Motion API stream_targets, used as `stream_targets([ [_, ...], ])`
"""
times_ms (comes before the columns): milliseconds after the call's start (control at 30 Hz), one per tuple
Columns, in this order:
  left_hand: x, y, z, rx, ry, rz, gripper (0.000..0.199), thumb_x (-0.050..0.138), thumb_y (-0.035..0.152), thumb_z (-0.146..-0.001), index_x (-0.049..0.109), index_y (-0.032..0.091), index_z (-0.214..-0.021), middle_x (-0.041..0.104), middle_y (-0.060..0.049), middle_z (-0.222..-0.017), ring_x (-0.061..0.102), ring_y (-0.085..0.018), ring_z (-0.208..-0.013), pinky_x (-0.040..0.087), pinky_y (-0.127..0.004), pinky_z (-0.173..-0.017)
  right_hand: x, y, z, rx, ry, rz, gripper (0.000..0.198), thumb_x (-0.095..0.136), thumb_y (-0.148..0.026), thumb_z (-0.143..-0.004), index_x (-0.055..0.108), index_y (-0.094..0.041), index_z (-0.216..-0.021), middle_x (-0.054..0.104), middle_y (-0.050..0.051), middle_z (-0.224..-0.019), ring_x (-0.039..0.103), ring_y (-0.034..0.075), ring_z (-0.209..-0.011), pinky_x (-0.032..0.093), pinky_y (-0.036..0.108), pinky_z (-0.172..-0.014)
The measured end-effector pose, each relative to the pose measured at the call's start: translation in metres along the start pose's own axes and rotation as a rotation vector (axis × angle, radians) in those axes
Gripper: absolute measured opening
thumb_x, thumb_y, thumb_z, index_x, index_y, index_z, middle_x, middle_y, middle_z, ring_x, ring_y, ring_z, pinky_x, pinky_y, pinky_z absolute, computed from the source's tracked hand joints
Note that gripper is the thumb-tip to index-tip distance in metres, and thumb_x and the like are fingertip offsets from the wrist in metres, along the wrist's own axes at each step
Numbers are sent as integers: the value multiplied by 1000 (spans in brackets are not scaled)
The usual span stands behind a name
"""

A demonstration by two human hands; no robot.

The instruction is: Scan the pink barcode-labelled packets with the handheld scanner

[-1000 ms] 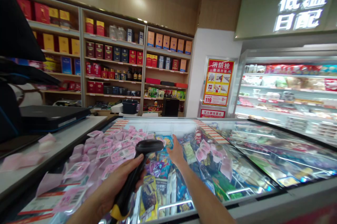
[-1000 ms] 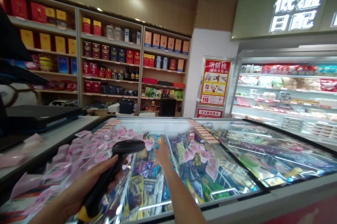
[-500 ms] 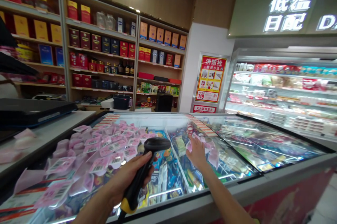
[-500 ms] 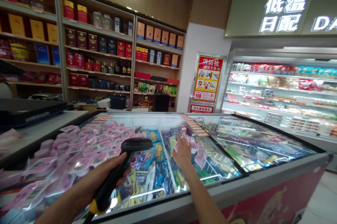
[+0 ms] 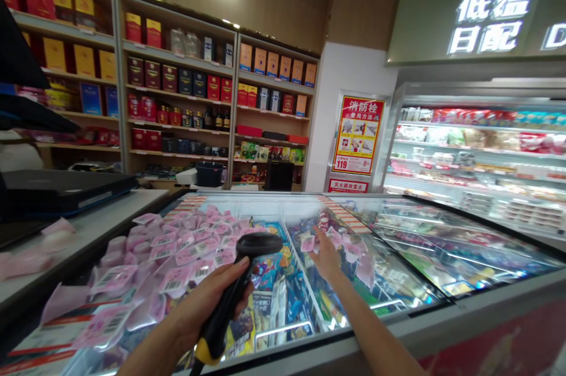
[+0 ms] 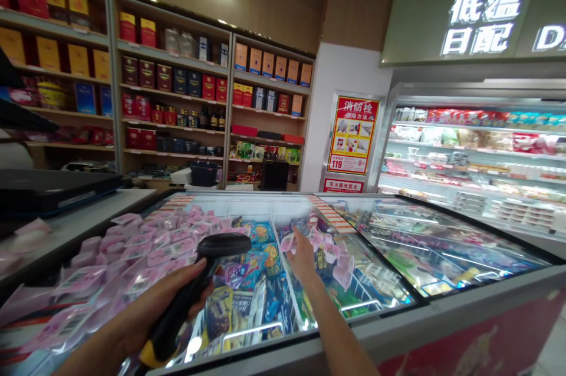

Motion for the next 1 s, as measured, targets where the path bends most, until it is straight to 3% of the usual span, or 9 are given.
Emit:
stream_targets([
  [133,-6,8,6,20,-3,-2,27,50,40,-69,52,14,-78,52,2,-51,42,-5,-38,30,-17,-39,22,-21,-12,-22,115,-253,61,45,-13,-61,31,-17,-120,54,4,-89,51,17,-80,39,32,-77],
  [267,-10,14,12,25,-23,14,28,49,40,-70,52,14,-78,52,2,-52,42,-6,-39,30,-17,-39,41,-39,-22,-6,136,-381,63,45,-13,-60,28,-17,-121,55,3,-85,52,16,-76,40,31,-74],
  [533,-24,18,16,11,35,56,25,52,40,-68,50,15,-68,52,1,-51,43,-6,-40,31,-17,-39,67,-53,-27,76,117,-434,62,47,-15,-60,30,-13,-120,56,4,-85,53,16,-77,40,29,-74],
  [767,-25,19,16,-3,50,70,25,53,41,-67,49,16,-68,52,2,-51,43,-6,-39,31,-16,-38,74,-53,-23,116,103,-481,63,47,-14,-60,30,-13,-120,56,4,-83,53,15,-71,41,28,-73],
  [1000,-28,20,13,25,50,49,26,52,41,-67,51,15,-69,52,2,-50,43,-5,-39,31,-16,-38,84,-52,-23,202,88,-326,57,47,-16,-62,33,-11,-117,59,5,-79,56,17,-72,44,29,-67],
])
Point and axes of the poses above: each hand's wrist, its own z-axis away from the middle knuckle, its own x-axis out of the palm, y = z × x, the point moved 4 cm from there along -z, towards the middle knuckle
